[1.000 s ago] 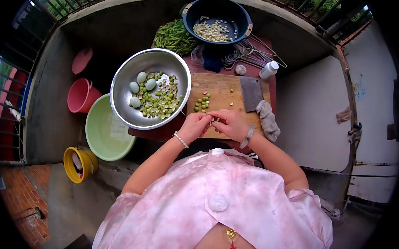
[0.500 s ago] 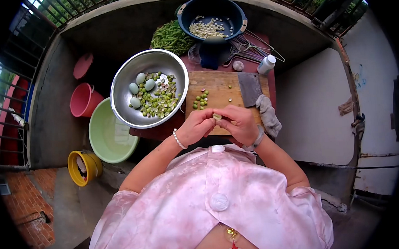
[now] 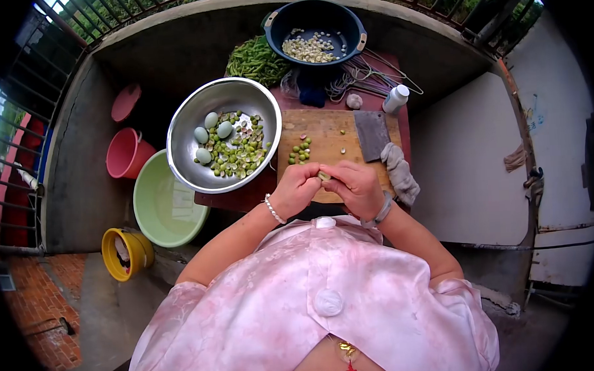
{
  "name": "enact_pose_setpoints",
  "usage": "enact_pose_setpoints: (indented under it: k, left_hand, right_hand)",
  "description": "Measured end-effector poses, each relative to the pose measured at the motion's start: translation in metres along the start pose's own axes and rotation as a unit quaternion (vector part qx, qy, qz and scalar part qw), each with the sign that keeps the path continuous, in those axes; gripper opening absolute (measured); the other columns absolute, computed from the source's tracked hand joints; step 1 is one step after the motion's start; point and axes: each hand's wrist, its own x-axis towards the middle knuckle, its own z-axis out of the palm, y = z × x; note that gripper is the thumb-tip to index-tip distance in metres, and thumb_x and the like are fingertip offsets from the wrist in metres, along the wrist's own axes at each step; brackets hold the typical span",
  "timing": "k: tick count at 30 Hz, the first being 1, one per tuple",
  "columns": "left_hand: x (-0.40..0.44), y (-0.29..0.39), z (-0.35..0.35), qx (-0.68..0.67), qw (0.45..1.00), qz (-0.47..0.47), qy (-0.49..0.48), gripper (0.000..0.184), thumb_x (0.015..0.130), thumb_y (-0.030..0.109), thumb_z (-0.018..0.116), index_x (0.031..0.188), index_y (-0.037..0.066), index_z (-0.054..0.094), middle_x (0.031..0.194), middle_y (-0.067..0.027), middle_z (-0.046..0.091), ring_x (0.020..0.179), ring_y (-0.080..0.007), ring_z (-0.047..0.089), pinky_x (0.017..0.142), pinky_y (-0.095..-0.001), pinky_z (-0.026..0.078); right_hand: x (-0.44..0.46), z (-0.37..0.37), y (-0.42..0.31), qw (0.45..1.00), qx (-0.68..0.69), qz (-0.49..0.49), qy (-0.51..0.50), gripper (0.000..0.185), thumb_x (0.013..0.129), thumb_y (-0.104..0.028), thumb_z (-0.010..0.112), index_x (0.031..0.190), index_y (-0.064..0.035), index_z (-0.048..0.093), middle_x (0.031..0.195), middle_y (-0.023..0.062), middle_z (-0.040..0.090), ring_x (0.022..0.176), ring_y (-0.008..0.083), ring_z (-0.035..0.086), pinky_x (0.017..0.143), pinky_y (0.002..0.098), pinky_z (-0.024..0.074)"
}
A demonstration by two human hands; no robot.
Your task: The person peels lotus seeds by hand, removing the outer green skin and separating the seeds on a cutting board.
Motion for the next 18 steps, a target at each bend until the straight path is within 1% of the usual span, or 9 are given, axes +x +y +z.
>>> enact_pose_setpoints:
  k: [2,5,6,8,11,14,16,17,18]
  left_hand:
    - [0.0,0.0,0.002,0.024,0.999,0.036,0.019,0.021,0.075,0.005,0.041,0.082,-0.002,0.059,0.052,0.001,0.048,0.041,-0.0045,0.043,0.038,-0.0184,0.034]
    - [-0.002,0.003,0.004,0.015,0.999,0.013,0.027,0.022,0.074,0.004,0.04,0.079,-0.003,0.06,0.059,-0.0012,0.054,0.058,-0.0074,0.049,0.053,-0.0226,0.04]
    - [-0.003,0.006,0.006,-0.004,0.999,0.017,0.038,0.022,0.074,0.004,0.04,0.079,-0.003,0.06,0.06,-0.0014,0.055,0.058,-0.0071,0.049,0.053,-0.0224,0.04]
    - [-0.005,0.012,0.01,-0.04,0.997,0.025,0.058,0.021,0.074,0.003,0.041,0.079,-0.003,0.06,0.06,-0.0017,0.055,0.059,-0.0066,0.049,0.052,-0.022,0.04]
    - [-0.005,0.012,0.012,-0.072,0.996,0.017,0.054,0.02,0.073,0.003,0.041,0.076,-0.004,0.059,0.061,-0.0018,0.056,0.06,-0.007,0.049,0.053,-0.0213,0.039]
    - [-0.002,-0.009,0.014,-0.03,0.993,0.058,0.1,0.018,0.074,0.008,0.041,0.07,0.0,0.057,0.05,0.0021,0.045,0.039,-0.005,0.039,0.036,-0.0197,0.032]
    - [-0.001,-0.001,0.01,-0.145,0.984,-0.075,0.074,0.017,0.072,0.009,0.042,0.068,0.001,0.057,0.048,0.003,0.041,0.037,-0.0055,0.034,0.035,-0.0206,0.03]
    - [-0.001,0.003,0.008,-0.202,0.967,-0.141,0.059,0.017,0.071,0.01,0.043,0.067,0.001,0.056,0.047,0.0034,0.038,0.036,-0.0057,0.032,0.034,-0.021,0.029]
    - [0.0,0.005,0.006,-0.193,0.966,-0.159,0.055,0.016,0.07,0.01,0.043,0.066,0.002,0.056,0.046,0.0037,0.036,0.036,-0.0059,0.03,0.034,-0.0214,0.028]
  right_hand:
    - [-0.001,0.0,0.001,1.0,0.002,0.006,0.0,0.025,0.069,-0.001,0.065,0.093,-0.0011,0.061,0.072,0.012,0.056,0.061,0.0241,0.056,0.053,0.0295,0.044]
    - [-0.002,0.002,0.0,0.996,0.069,0.055,0.0,0.023,0.071,0.0,0.064,0.094,0.0003,0.062,0.072,0.0096,0.058,0.059,0.0183,0.057,0.052,0.0266,0.0449]
    - [-0.002,0.003,-0.002,0.986,0.131,0.101,0.003,0.022,0.072,0.0,0.064,0.094,0.0009,0.062,0.073,0.0085,0.059,0.059,0.0164,0.058,0.053,0.0253,0.0455]
    - [-0.001,0.004,-0.006,0.948,0.253,0.192,0.01,0.02,0.075,0.0,0.063,0.094,0.0022,0.063,0.074,0.0064,0.06,0.059,0.0126,0.058,0.053,0.0228,0.0467]
    - [0.001,0.004,-0.007,0.89,0.358,0.282,0.01,0.018,0.078,-0.001,0.061,0.095,0.003,0.063,0.076,0.0057,0.062,0.059,0.0103,0.058,0.053,0.0208,0.0481]
    - [0.002,0.005,-0.007,0.828,0.427,0.364,0.019,0.018,0.078,-0.003,0.061,0.096,0.0026,0.063,0.077,0.0072,0.063,0.058,0.0106,0.059,0.052,0.0207,0.0486]
    - [0.005,0.002,-0.004,0.825,0.424,0.375,-0.009,0.019,0.078,-0.004,0.062,0.096,0.0021,0.063,0.077,0.0078,0.063,0.058,0.0102,0.058,0.051,0.0205,0.0483]
    - [0.006,0.0,-0.003,0.822,0.422,0.381,-0.023,0.019,0.078,-0.004,0.062,0.096,0.0018,0.063,0.077,0.0081,0.063,0.057,0.01,0.058,0.051,0.0205,0.0481]
    - [0.006,-0.001,-0.001,0.845,0.392,0.362,-0.037,0.019,0.077,-0.004,0.062,0.096,0.0011,0.063,0.077,0.0074,0.063,0.057,0.0099,0.058,0.051,0.0203,0.0478]
